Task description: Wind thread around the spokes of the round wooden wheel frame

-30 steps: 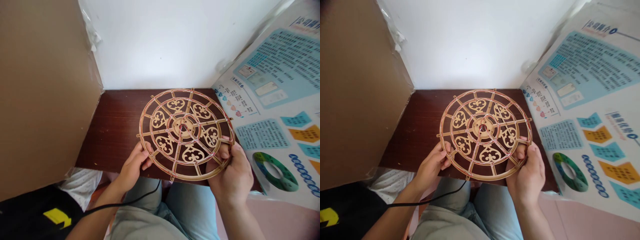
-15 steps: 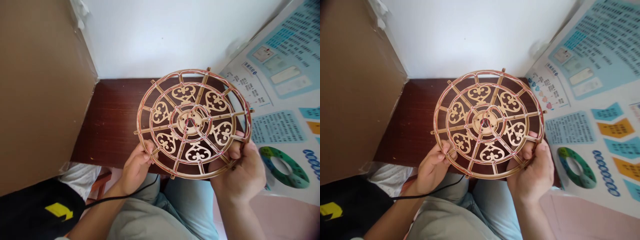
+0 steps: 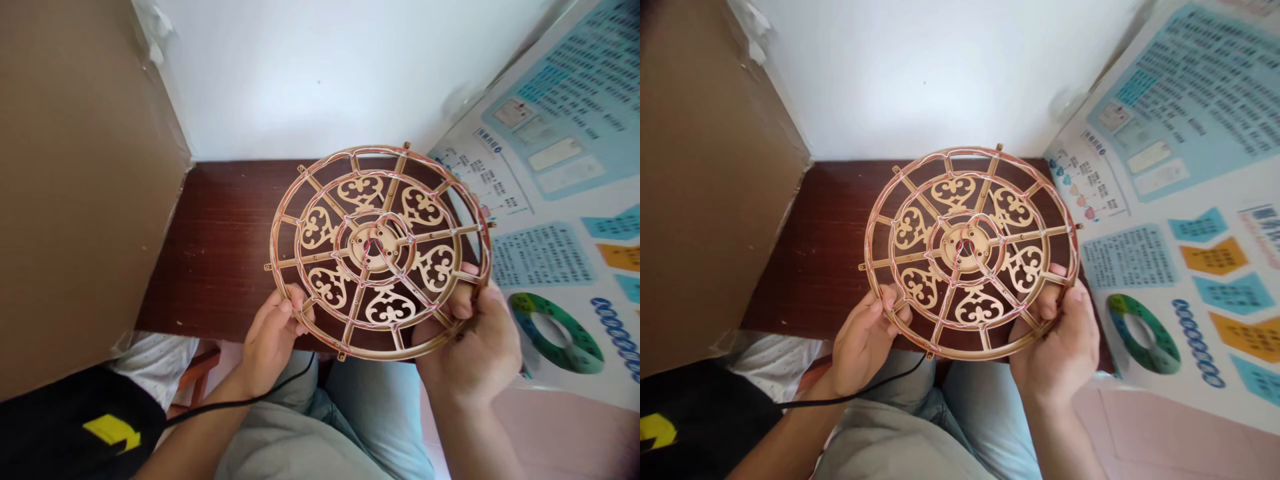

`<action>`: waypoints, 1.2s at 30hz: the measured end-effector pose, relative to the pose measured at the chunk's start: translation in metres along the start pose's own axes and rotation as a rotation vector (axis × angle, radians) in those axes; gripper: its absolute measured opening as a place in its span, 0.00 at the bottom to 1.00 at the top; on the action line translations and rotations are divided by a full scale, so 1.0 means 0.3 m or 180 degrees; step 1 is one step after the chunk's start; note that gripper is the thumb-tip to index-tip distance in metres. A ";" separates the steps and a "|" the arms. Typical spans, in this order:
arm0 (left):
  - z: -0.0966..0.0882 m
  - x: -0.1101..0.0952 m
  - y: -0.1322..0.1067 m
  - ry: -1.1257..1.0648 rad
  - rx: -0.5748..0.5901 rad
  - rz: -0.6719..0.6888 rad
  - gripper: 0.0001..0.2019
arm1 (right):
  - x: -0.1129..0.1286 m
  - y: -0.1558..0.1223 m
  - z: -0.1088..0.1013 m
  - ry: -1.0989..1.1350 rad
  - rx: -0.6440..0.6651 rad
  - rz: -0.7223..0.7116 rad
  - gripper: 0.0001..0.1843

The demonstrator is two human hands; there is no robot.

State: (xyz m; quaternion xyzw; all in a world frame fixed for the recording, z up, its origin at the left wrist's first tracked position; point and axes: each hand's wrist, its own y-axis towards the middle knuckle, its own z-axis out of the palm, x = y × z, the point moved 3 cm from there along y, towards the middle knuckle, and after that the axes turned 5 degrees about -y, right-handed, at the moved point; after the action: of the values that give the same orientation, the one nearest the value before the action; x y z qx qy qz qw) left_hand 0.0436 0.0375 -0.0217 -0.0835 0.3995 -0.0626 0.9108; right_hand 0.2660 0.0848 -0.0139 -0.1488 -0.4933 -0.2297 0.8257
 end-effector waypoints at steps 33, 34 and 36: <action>0.003 0.011 0.011 0.0328 -0.0493 0.0152 0.19 | -0.003 -0.030 -0.010 -0.0048 -0.0172 -0.0212 0.14; 0.005 0.010 0.012 0.0334 -0.0522 0.0163 0.19 | -0.002 -0.031 -0.010 -0.0057 -0.0172 -0.0214 0.14; 0.007 0.008 0.015 0.0348 -0.0564 0.0177 0.17 | -0.001 -0.032 -0.012 -0.0067 -0.0176 -0.0222 0.15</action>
State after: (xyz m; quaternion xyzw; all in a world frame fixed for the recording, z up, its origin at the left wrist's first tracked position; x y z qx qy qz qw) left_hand 0.0472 0.0416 -0.0229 -0.1491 0.4547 -0.0061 0.8780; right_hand 0.2634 0.0751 -0.0158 -0.1567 -0.5003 -0.2703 0.8075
